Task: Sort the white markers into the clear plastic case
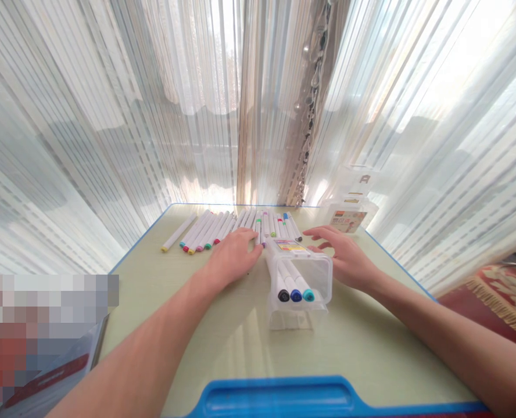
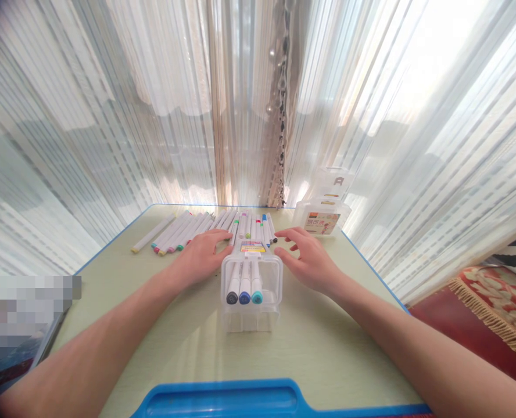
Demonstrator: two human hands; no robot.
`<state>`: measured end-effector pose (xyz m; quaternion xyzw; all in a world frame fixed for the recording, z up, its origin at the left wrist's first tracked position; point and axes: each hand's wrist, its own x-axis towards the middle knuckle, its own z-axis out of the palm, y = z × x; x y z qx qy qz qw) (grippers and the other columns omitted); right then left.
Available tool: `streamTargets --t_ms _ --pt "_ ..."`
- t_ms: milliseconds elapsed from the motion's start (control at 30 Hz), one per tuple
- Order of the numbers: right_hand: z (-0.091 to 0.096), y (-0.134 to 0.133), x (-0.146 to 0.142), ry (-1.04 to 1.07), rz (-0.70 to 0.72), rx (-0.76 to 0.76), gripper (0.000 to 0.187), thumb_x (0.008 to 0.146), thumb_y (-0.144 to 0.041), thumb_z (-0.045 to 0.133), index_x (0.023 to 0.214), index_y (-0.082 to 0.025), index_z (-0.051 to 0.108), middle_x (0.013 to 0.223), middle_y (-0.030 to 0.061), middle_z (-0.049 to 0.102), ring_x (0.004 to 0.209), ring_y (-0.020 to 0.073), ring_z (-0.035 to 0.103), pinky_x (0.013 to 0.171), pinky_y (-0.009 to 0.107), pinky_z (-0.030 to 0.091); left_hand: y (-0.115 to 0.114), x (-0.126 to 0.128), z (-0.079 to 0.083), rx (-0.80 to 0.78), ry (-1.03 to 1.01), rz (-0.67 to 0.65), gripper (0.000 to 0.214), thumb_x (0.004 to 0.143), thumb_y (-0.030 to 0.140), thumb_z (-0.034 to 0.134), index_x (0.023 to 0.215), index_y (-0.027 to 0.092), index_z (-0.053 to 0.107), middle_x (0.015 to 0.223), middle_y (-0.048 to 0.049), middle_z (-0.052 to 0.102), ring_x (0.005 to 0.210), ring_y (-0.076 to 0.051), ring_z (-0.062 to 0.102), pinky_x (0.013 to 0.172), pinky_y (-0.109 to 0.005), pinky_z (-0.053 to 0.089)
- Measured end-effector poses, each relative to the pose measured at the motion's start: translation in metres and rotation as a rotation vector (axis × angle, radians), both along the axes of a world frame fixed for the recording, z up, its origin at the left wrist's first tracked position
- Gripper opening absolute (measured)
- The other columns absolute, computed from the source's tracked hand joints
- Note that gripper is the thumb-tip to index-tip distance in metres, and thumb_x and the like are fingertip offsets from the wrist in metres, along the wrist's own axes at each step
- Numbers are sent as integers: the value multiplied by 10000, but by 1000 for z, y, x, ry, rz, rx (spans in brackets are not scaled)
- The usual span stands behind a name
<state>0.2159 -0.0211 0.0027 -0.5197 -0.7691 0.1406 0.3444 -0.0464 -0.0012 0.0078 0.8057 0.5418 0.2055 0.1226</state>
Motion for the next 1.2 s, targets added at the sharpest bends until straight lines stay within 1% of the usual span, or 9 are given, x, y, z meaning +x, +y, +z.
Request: streamTargets --t_ms 67,133,233,333,600,800,967,1100,1200 --pt "-3 1 1 -80 26 -7 456 929 -441 569 1305 -202 665 1342 151 666 1239 325 639 1055 520 521 0 1 0 -18 20 3 418 977 383 447 1231 161 695 1396 -127 658 1300 -297 608 1123 -424 456" --pt "-6 2 2 -139 61 -61 553 950 -496 525 1421 -215 592 1471 148 596 1374 342 554 1167 554 418 0 2 0 -37 41 10 440 981 397 442 1264 160 681 1465 -134 612 1349 -308 576 1147 -441 437" --pt "-9 3 2 -173 124 -182 677 976 -584 435 1536 -207 478 1592 148 474 1475 343 446 1227 568 331 -1 3 1 -60 69 10 484 981 389 441 1352 147 636 1550 -138 532 1424 -311 509 1185 -455 399" --pt "-11 3 3 -164 138 -235 712 988 -639 367 1550 -216 473 1634 133 416 1515 350 380 1254 577 276 -2 4 3 -76 92 -11 483 978 331 434 1389 162 623 1571 -109 512 1447 -289 487 1196 -438 388" --pt "-11 2 4 -139 137 -224 662 996 -641 371 1507 -254 535 1603 113 469 1490 340 423 1253 564 290 -4 5 5 -64 105 -27 506 977 332 451 1436 177 597 1567 -81 521 1427 -287 511 1184 -438 410" --pt "-6 0 3 -149 110 -223 680 1013 -614 319 1489 -183 540 1581 148 488 1465 333 454 1252 555 288 -1 4 3 1 66 49 461 969 293 427 1354 178 652 1445 -90 631 1313 -277 603 1101 -413 488" --pt "0 -1 3 -135 78 -246 641 1022 -593 333 1456 -180 561 1545 150 522 1445 326 474 1250 533 292 1 2 3 11 52 106 407 957 309 445 1208 170 733 1437 -112 616 1272 -286 630 1134 -420 458" --pt "1 -2 3 -106 87 -236 584 1019 -581 363 1418 -221 593 1509 126 559 1424 329 499 1240 523 313 1 1 1 -1 62 135 406 949 330 457 1184 154 738 1466 -127 581 1262 -302 634 1132 -444 463" --pt "3 -3 3 -110 88 -245 592 1020 -577 355 1410 -205 598 1504 133 558 1423 323 498 1243 514 308 1 1 1 -10 76 149 420 951 335 446 1191 146 734 1476 -128 568 1262 -318 632 1116 -470 477"
